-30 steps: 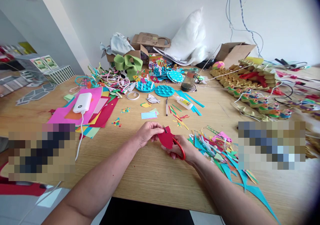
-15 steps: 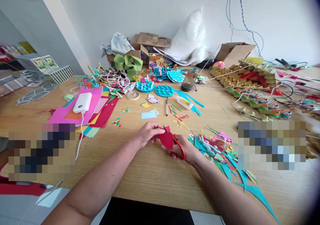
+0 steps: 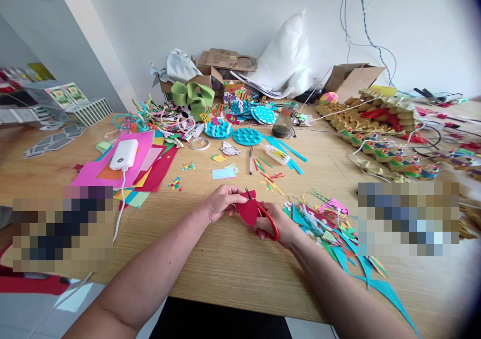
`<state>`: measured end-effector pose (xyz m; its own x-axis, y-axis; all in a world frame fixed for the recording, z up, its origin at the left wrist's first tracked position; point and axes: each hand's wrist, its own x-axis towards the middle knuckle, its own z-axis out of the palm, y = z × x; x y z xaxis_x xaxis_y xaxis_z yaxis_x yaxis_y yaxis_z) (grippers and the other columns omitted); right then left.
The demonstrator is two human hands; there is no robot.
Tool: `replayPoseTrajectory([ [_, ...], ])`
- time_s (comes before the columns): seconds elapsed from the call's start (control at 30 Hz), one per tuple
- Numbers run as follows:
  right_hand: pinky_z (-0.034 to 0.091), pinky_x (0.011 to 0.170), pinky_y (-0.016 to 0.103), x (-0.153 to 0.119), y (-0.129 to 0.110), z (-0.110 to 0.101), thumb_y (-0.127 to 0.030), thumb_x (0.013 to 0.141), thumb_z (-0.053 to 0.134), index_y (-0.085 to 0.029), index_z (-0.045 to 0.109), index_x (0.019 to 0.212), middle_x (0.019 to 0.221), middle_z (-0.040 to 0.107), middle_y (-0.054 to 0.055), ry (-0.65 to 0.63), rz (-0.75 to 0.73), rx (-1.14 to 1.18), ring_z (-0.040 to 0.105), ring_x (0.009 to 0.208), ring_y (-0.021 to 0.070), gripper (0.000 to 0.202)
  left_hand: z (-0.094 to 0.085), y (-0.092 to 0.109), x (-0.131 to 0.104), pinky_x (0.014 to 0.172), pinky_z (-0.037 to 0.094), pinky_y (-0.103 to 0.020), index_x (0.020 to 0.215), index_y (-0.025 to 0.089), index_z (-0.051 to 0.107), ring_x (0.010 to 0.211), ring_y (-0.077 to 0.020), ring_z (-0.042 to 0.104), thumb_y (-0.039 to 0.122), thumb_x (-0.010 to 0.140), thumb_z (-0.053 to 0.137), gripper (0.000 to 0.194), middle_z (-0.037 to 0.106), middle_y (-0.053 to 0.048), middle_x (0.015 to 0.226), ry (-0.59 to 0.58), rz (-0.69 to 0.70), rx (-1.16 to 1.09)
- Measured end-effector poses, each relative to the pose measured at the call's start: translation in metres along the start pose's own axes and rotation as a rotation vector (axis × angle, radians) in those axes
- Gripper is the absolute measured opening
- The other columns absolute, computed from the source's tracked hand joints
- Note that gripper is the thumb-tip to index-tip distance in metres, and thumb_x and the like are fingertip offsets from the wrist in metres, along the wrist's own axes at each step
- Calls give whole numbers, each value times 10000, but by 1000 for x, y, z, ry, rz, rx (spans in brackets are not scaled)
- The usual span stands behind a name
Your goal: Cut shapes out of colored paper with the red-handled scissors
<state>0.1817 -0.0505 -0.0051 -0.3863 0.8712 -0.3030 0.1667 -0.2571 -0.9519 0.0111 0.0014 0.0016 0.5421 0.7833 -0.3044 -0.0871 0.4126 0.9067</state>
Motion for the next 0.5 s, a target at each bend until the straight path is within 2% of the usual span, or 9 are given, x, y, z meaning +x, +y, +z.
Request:
replayPoseTrajectory([
  [0.17,253,347,165,0,1,-1,-279,694,644,-156,549,685,431,515,-58,19,8,-17,422,350,65,156,1,2,-2,375,254,-183,689,125,620,429,-50,446,278,584,712,207,578,16,582,7,3,-24],
  [0.3,247,354,164,0,1,0,-306,688,679,-166,527,680,454,506,-69,10,3,19,427,355,61,207,2,2,-2,507,390,-202,718,116,638,524,-87,543,244,576,720,208,638,-13,626,39,9,-92],
  [0.37,245,354,166,0,1,0,-333,689,694,-169,498,633,455,500,-66,17,12,25,426,355,59,262,1,1,-1,554,413,-205,728,114,641,547,-90,565,216,569,720,205,651,-17,627,73,22,-136],
  [0.5,257,353,173,2,1,0,-363,684,713,-172,474,596,452,499,-61,34,16,4,438,361,67,318,-1,0,1,513,407,-213,779,126,631,549,-132,607,229,593,695,222,660,-34,598,125,28,-129],
])
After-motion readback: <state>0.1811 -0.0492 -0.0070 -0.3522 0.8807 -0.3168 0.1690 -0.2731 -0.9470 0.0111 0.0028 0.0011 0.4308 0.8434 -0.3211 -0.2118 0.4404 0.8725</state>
